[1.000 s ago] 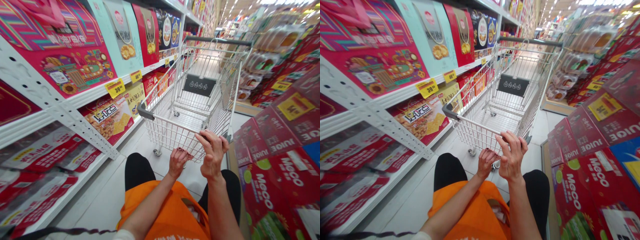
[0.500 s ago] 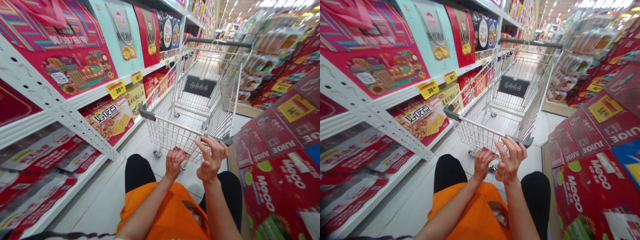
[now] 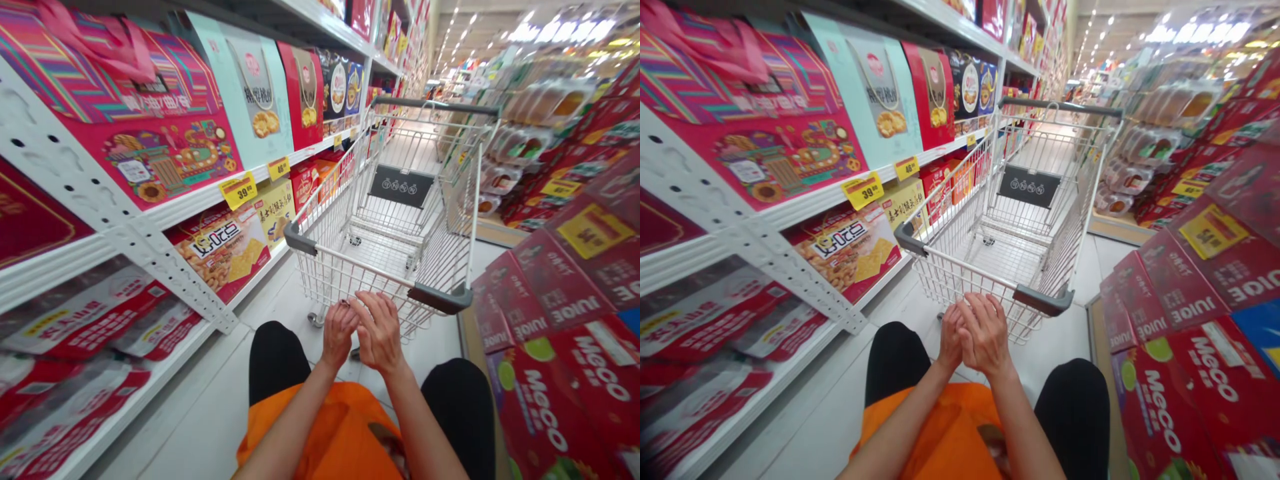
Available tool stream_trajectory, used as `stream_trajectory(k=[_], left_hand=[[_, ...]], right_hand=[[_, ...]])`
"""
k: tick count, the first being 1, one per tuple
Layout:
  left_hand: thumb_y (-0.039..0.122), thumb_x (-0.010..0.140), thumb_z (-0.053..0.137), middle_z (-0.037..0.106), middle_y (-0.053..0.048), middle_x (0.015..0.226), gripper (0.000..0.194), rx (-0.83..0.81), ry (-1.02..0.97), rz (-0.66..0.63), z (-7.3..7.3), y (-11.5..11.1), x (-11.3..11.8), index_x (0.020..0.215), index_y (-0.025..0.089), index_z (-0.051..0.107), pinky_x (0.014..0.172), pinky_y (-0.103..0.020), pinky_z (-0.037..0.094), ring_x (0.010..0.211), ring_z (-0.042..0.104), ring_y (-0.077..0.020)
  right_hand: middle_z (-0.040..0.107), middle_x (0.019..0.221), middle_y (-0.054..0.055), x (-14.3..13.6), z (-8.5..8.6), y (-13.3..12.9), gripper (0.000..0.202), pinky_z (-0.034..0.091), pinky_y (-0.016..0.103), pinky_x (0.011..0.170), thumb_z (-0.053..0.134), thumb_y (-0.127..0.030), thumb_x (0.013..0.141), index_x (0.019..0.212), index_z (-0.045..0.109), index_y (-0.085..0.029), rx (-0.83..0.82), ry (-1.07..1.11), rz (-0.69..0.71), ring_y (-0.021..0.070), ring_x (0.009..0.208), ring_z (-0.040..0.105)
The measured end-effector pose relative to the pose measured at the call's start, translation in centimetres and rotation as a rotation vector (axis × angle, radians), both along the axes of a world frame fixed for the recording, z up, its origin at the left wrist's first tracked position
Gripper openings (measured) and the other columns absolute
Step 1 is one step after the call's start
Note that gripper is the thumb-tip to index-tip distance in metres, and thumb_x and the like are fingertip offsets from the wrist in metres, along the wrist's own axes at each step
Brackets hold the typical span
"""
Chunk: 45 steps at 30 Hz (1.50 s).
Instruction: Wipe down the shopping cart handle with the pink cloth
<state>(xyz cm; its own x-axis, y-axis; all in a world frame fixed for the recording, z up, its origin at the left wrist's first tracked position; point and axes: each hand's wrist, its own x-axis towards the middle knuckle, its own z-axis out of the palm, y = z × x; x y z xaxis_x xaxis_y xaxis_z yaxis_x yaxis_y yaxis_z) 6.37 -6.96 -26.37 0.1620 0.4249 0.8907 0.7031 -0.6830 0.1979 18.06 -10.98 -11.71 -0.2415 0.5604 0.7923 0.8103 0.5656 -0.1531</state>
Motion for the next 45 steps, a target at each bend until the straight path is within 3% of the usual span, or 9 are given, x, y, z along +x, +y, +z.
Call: stream_trajectory(k=[4,8,11,15,17,25,33,41,45], left_hand=[[0.019,0.098,0.055,0.058,-0.01,0.126,0.033,0.056,-0.115,0.026,1.9,1.4,-0.3,0.13,0.025,0.059,0.109,-0.052,0.048,0.131,0.052,-0.0262],[0.019,0.094,0.063,0.059,-0.008,0.126,0.034,0.092,-0.097,0.002,2.8,3.3,-0.6,0.126,0.028,0.059,0.111,-0.056,0.047,0.128,0.055,-0.0255],[0.014,0.091,0.066,0.061,-0.005,0.122,0.036,0.11,-0.05,0.007,1.4,3.9,-1.5,0.123,0.03,0.059,0.109,-0.053,0.05,0.126,0.056,-0.0231],[0.013,0.094,0.06,0.064,-0.003,0.118,0.034,0.105,0.068,-0.008,-1.2,3.5,-3.6,0.122,0.032,0.06,0.108,-0.047,0.052,0.128,0.055,-0.0202],[0.013,0.095,0.058,0.064,-0.003,0.12,0.034,0.07,0.096,-0.017,-1.7,3.2,-4.5,0.124,0.031,0.06,0.108,-0.047,0.052,0.131,0.054,-0.0205],[0.011,0.09,0.063,0.054,-0.009,0.133,0.039,0.108,-0.094,0.087,1.6,5.3,-4.3,0.124,0.031,0.06,0.109,-0.061,0.047,0.14,0.045,-0.0298],[0.005,0.093,0.053,0.063,-0.008,0.124,0.043,0.02,0.038,0.127,-1.8,3.9,-5.5,0.129,0.027,0.059,0.108,-0.055,0.048,0.134,0.051,-0.0263],[0.012,0.095,0.054,0.051,-0.011,0.136,0.047,0.099,-0.148,0.217,2.0,6.5,-5.5,0.138,0.032,0.051,0.11,-0.059,0.045,0.136,0.047,-0.0286],[0.013,0.095,0.056,0.057,-0.01,0.134,0.052,0.077,-0.09,0.182,1.2,6.3,-6.3,0.143,0.032,0.047,0.104,-0.05,0.051,0.13,0.053,-0.0256]], right_hand=[[0.066,0.123,0.012,-0.9,-1.4,0.0,0.042,0.031,0.042,0.11,0.03,-0.023,0.097,0.128,0.057,-0.016,-0.036,0.003,-0.14,0.0199,0.119,0.059],[0.062,0.112,0.011,-2.2,-2.2,0.1,0.028,0.034,0.041,0.099,0.052,-0.026,0.094,0.119,0.061,-0.018,0.093,0.106,-0.406,0.0215,0.108,0.058],[0.059,0.11,0.012,-2.7,-2.7,0.4,0.033,0.037,0.042,0.095,0.063,-0.023,0.087,0.12,0.059,-0.017,0.202,0.17,-0.579,0.0232,0.107,0.054],[0.056,0.117,0.014,-2.5,-3.6,0.8,0.045,0.039,0.052,0.099,0.068,-0.022,0.084,0.127,0.053,-0.02,0.267,0.147,-0.695,0.0281,0.116,0.053],[0.052,0.12,0.015,-2.3,-4.1,1.0,0.05,0.041,0.055,0.099,0.072,-0.023,0.08,0.126,0.052,-0.02,0.312,0.158,-0.737,0.0315,0.121,0.05],[0.052,0.126,0.018,-1.6,-5.4,2.2,0.067,0.043,0.063,0.102,0.073,-0.021,0.08,0.136,0.037,-0.021,0.379,0.189,-0.735,0.0312,0.121,0.052],[0.047,0.131,0.017,-0.2,-6.1,3.1,0.062,0.053,0.046,0.092,0.067,-0.014,0.084,0.138,0.039,-0.023,0.412,0.142,-0.631,0.0224,0.107,0.057],[0.049,0.117,0.014,0.7,-6.2,3.5,0.053,0.056,0.038,0.081,0.071,-0.017,0.081,0.129,0.049,-0.019,0.43,0.142,-0.648,0.0241,0.108,0.055],[0.049,0.115,0.012,0.9,-5.9,3.6,0.045,0.055,0.035,0.077,0.069,-0.013,0.077,0.118,0.051,-0.02,0.456,0.161,-0.622,0.0209,0.1,0.056]])
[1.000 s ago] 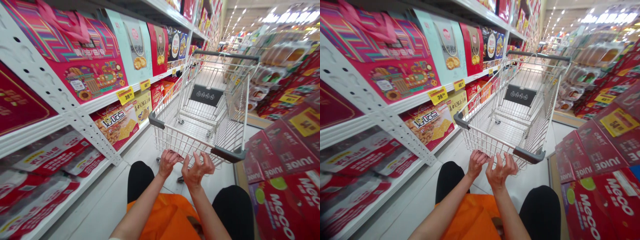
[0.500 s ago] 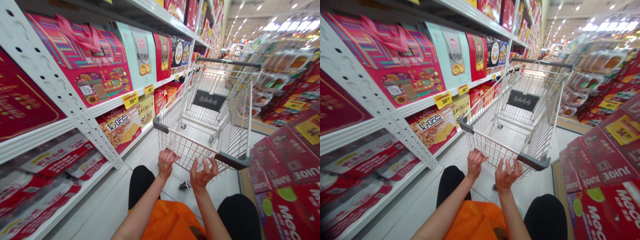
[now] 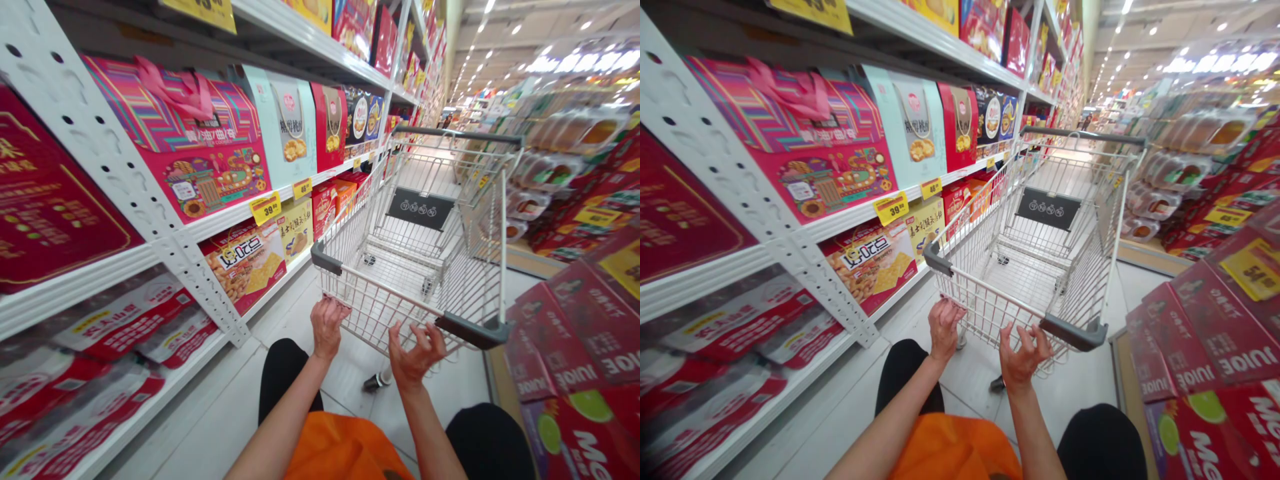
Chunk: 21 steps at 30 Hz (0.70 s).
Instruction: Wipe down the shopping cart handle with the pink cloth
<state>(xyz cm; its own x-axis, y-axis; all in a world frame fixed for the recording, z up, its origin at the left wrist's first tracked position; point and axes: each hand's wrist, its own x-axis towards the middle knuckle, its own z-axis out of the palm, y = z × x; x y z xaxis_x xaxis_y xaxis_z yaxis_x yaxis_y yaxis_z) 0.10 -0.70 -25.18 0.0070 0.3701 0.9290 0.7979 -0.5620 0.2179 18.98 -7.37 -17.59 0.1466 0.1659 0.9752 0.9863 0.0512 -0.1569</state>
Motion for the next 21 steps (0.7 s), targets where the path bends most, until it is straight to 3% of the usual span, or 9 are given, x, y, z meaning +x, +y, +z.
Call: stream_trajectory(k=[3,5,11,13,16,21], left_hand=[[0.012,0.096,0.053,0.063,-0.009,0.128,0.05,-0.078,0.085,-0.03,-1.3,-1.5,-1.0,0.143,0.029,0.049,0.103,-0.047,0.053,0.127,0.056,-0.0251],[0.013,0.097,0.05,0.062,-0.01,0.13,0.047,-0.096,0.074,-0.031,-1.4,-2.1,-1.4,0.142,0.028,0.052,0.102,-0.048,0.053,0.128,0.056,-0.0262],[0.009,0.094,0.053,0.048,-0.011,0.144,0.049,0.002,-0.011,-0.12,1.4,-0.5,-0.4,0.138,0.03,0.053,0.108,-0.055,0.05,0.141,0.044,-0.0294],[0.008,0.093,0.055,0.05,-0.01,0.143,0.051,-0.001,0.016,-0.15,1.5,0.2,0.2,0.138,0.031,0.052,0.108,-0.054,0.05,0.141,0.044,-0.0286],[0.008,0.092,0.057,0.054,-0.01,0.139,0.052,-0.041,0.037,-0.135,-0.4,-0.2,0.6,0.138,0.031,0.052,0.105,-0.051,0.053,0.137,0.048,-0.0264],[0.009,0.095,0.051,0.059,-0.008,0.131,0.047,-0.172,0.108,-0.088,-4.3,-3.0,0.3,0.137,0.031,0.053,0.101,-0.047,0.058,0.132,0.053,-0.0248]], right_hand=[[0.049,0.112,0.01,0.4,0.3,0.0,0.042,0.056,0.036,0.075,0.07,-0.011,0.075,0.111,0.051,-0.021,0.014,0.021,-0.002,0.0182,0.093,0.056],[0.049,0.113,0.01,0.9,0.4,-0.1,0.042,0.056,0.034,0.073,0.072,-0.011,0.073,0.108,0.05,-0.021,0.017,0.026,0.006,0.0174,0.091,0.056],[0.047,0.114,0.01,2.8,0.2,-0.2,0.047,0.055,0.029,0.069,0.076,-0.009,0.069,0.104,0.047,-0.022,0.038,0.018,0.069,0.0157,0.09,0.054],[0.046,0.114,0.009,3.4,0.2,-0.2,0.046,0.055,0.03,0.069,0.073,-0.008,0.07,0.104,0.046,-0.022,0.032,0.021,0.083,0.0147,0.088,0.053],[0.046,0.114,0.008,4.1,0.1,-0.3,0.044,0.054,0.031,0.069,0.072,-0.009,0.069,0.102,0.046,-0.023,0.024,0.02,0.09,0.0142,0.086,0.054],[0.044,0.115,0.008,5.1,0.1,-0.4,0.04,0.053,0.031,0.071,0.071,-0.007,0.069,0.096,0.046,-0.023,0.007,0.014,0.092,0.0129,0.085,0.053]])
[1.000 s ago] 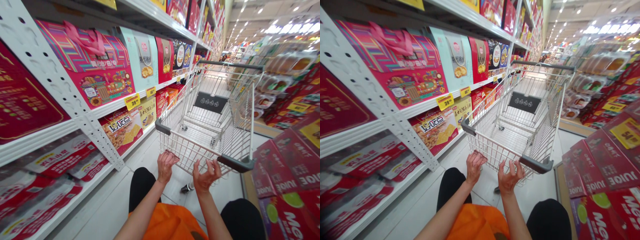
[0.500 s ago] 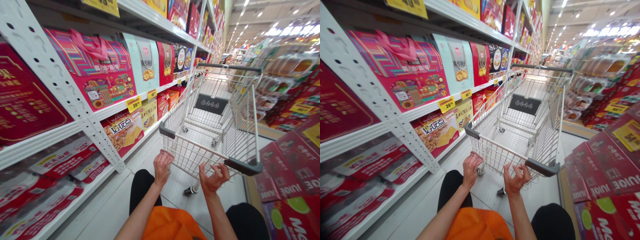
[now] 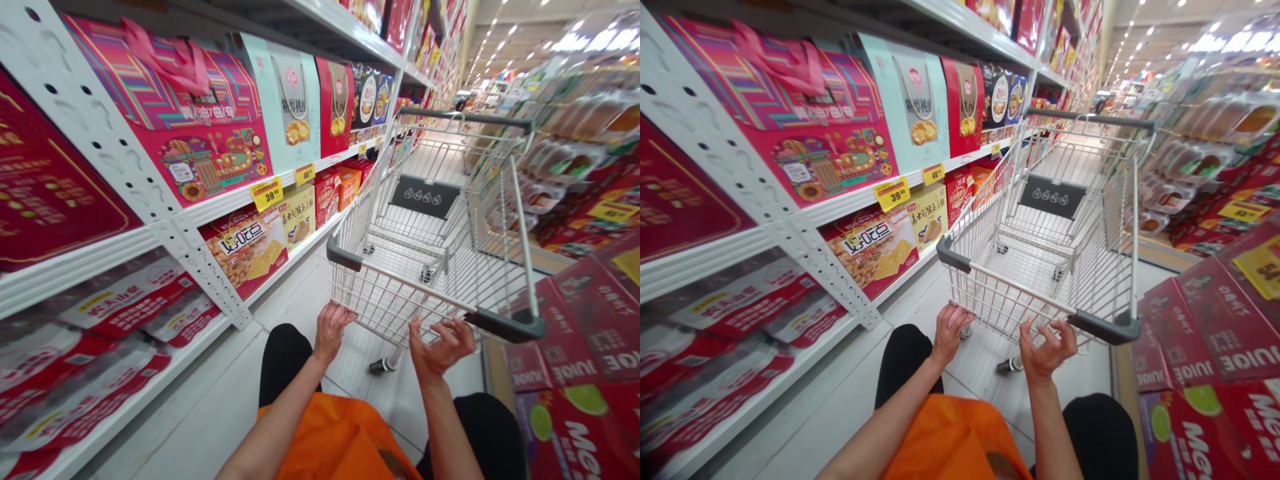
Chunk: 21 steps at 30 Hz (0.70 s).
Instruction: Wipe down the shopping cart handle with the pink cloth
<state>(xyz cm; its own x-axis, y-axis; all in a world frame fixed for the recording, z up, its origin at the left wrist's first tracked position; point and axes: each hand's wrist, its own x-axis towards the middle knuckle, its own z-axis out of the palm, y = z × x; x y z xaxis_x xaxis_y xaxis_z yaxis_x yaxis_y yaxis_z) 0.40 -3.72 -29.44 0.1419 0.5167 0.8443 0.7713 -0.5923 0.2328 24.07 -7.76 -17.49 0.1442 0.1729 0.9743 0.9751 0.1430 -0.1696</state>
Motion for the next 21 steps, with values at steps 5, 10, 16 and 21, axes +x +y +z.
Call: stream_trajectory(k=[5,10,16,21], left_hand=[[0.006,0.093,0.052,0.058,-0.008,0.134,0.05,-0.001,0.001,-0.031,0.3,-0.5,0.4,0.136,0.031,0.054,0.104,-0.047,0.056,0.134,0.052,-0.0238],[0.012,0.094,0.055,0.063,-0.006,0.125,0.04,-0.014,-0.01,-0.064,-0.5,-0.3,0.3,0.13,0.03,0.06,0.105,-0.044,0.055,0.128,0.056,-0.0216],[0.017,0.1,0.044,0.062,-0.013,0.125,0.038,-0.182,-0.16,0.102,-2.5,-1.3,-1.1,0.134,0.019,0.06,0.097,-0.043,0.056,0.119,0.058,-0.0238],[0.022,0.1,0.048,0.052,-0.014,0.142,0.042,-0.189,-0.464,0.186,1.0,1.8,-0.3,0.141,0.025,0.052,0.112,-0.048,0.042,0.135,0.045,-0.0255]], right_hand=[[0.046,0.119,0.011,-0.7,0.1,-0.6,0.035,0.053,0.04,0.081,0.07,-0.012,0.073,0.1,0.051,-0.021,-0.052,-0.01,-0.059,0.0199,0.098,0.054],[0.055,0.117,0.014,-3.3,0.8,-1.8,0.042,0.043,0.052,0.09,0.076,-0.021,0.07,0.105,0.054,-0.023,-0.035,0.001,-0.309,0.0315,0.114,0.05],[0.06,0.118,0.013,-4.8,5.1,-0.2,0.046,0.045,0.046,0.089,0.072,-0.025,0.074,0.116,0.052,-0.025,0.003,-0.099,-0.123,0.0299,0.114,0.053],[0.071,0.102,0.005,-6.1,8.6,2.1,0.034,0.029,0.049,0.101,0.062,-0.032,0.085,0.117,0.056,-0.022,-0.128,-0.146,-0.097,0.0264,0.107,0.062]])
